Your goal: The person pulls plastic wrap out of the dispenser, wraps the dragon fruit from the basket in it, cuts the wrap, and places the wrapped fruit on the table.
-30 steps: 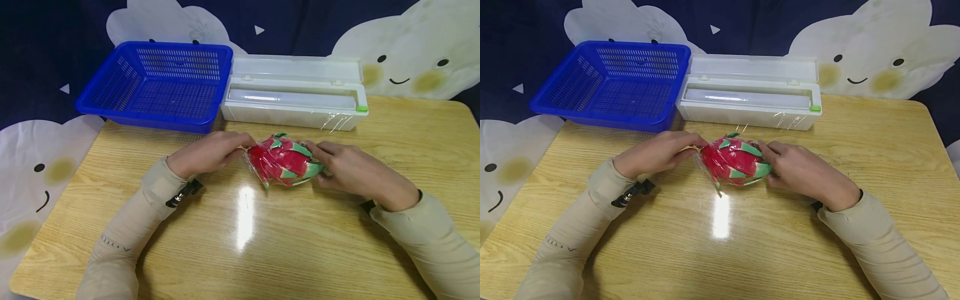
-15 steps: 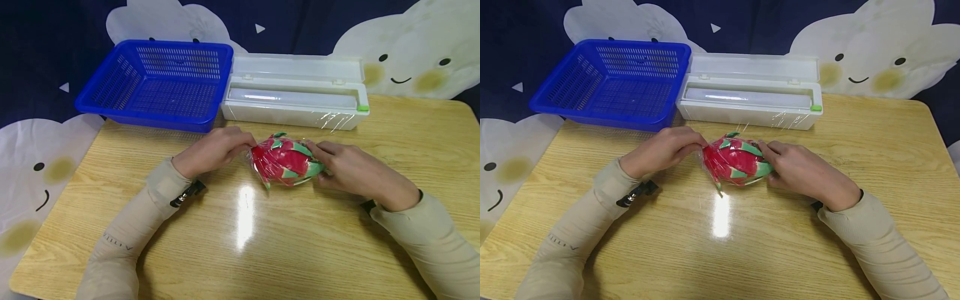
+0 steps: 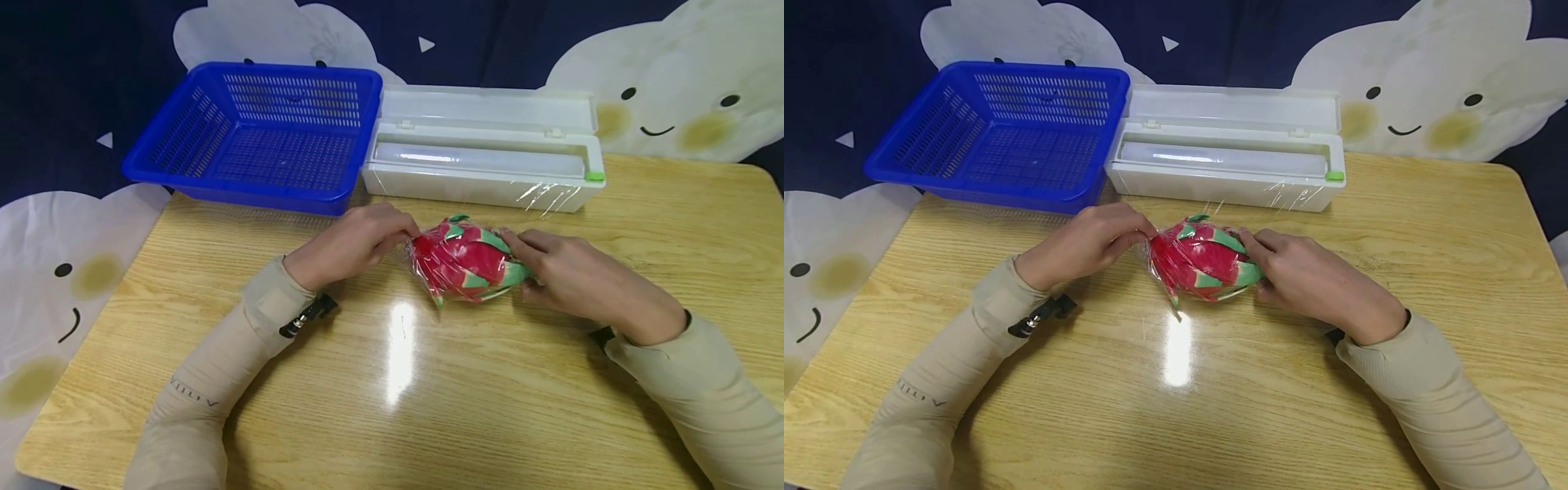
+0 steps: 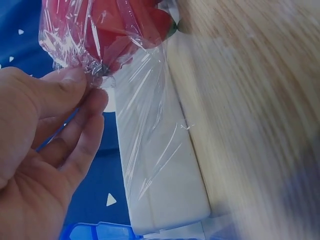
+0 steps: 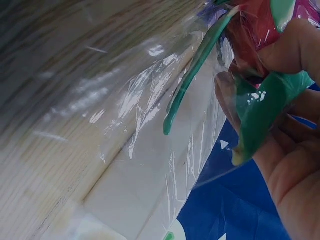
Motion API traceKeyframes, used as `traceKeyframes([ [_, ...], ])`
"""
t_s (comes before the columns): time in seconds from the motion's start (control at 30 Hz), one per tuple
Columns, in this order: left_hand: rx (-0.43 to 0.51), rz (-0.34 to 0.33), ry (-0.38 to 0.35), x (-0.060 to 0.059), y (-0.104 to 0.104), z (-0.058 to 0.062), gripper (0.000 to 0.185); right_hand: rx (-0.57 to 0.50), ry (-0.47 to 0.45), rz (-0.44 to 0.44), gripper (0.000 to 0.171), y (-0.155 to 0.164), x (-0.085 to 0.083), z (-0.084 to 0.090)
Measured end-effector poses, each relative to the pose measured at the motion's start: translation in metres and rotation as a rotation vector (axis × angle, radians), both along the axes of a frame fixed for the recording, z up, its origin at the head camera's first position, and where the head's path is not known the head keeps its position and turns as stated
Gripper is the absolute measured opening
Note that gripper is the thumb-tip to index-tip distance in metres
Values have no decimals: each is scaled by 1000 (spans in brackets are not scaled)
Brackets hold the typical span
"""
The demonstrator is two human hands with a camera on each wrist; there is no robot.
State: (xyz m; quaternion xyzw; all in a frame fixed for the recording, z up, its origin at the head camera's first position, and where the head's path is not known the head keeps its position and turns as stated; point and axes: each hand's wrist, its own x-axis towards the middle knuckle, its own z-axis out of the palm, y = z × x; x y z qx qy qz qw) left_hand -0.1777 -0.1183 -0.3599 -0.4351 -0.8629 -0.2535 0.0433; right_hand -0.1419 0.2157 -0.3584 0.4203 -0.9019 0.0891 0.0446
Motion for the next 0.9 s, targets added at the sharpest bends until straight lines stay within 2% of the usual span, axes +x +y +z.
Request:
traceKeyframes([
  [0.17,32,56,28,-1,0,0,17,9,-16,-5,74,0,0,1],
  [0.33,30,115,-9,-1,1,2,12,9,-26,-5,75,0,1,2],
  [0.63,-3,57,-71,-1,2,4,17,5,-20,4,75,0,1,1],
  [0.9,-31,48,-125,3,3,7,26,-6,-1,18,73,1,0,0],
])
